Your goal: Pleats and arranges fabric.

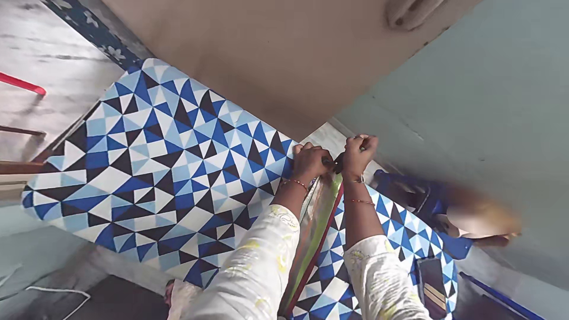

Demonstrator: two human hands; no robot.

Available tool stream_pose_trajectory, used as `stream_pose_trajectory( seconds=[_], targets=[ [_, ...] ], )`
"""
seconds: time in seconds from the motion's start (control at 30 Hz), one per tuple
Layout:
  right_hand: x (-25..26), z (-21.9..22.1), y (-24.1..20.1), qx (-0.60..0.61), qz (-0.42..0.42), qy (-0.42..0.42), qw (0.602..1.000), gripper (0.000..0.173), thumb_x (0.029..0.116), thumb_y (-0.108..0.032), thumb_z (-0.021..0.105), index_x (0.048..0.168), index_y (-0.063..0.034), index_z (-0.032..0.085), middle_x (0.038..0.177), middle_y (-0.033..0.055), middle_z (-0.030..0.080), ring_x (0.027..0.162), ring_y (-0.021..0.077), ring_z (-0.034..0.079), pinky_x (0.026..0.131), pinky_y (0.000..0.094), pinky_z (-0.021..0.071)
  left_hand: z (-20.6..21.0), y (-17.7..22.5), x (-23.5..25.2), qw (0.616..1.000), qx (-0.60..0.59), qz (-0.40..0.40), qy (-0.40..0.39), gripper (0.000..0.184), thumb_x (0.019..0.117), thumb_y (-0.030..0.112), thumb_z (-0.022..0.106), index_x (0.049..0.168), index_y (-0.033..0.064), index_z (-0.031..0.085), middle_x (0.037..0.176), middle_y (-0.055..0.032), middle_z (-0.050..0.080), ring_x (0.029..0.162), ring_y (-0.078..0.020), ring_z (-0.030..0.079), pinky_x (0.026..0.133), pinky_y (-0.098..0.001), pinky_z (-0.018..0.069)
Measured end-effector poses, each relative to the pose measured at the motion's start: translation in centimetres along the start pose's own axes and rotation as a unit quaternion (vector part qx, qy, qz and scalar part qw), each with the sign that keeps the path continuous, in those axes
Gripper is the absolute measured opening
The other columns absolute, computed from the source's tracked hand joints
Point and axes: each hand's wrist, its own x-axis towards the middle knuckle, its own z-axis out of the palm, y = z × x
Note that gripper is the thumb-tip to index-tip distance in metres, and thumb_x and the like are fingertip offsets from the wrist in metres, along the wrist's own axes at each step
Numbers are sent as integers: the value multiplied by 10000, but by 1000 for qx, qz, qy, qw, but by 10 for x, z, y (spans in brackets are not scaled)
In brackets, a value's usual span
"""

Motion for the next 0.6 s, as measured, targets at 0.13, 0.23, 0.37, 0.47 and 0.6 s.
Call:
stream_pose_trajectory(
  seconds=[0.13,0.23,0.37,0.47,0.6],
  targets=[
    [2,4,7,-32,22,-11,999,151,989,-129,517,1067,-3,545,798,41,547,661,98,552,640,307,501,1,-1,0,1000,-2,3,2,224,900,285,740,1117,233,770,1139,-11,713,1180,-238,568,1091,-541,274],
    [3,6,6,-45,53,-27,997,164,998,-142,541,1094,-9,543,840,58,551,684,121,559,656,332,511,0,0,0,1000,4,2,-6,230,903,270,736,1126,222,766,1135,-19,708,1177,-243,566,1087,-547,272],
    [6,7,2,-97,115,-47,987,226,993,-204,565,1137,-29,557,887,111,588,699,205,587,651,427,510,1,2,1,1000,1,-5,-7,216,917,301,731,1117,229,770,1153,-25,710,1200,-252,562,1106,-552,263],
    [12,9,6,-107,153,-68,980,248,986,-194,580,1167,-27,551,908,130,600,714,238,598,661,459,511,0,2,1,1000,0,-4,-10,210,912,306,735,1108,241,772,1141,-18,710,1187,-247,563,1102,-548,265],
    [20,14,15,-114,195,-82,971,260,964,-181,603,1164,-17,574,918,149,634,775,271,629,709,490,518,-1,2,0,1000,-5,1,-5,208,895,283,753,1100,259,777,1136,-6,716,1188,-248,562,1103,-549,257]
  ],
)
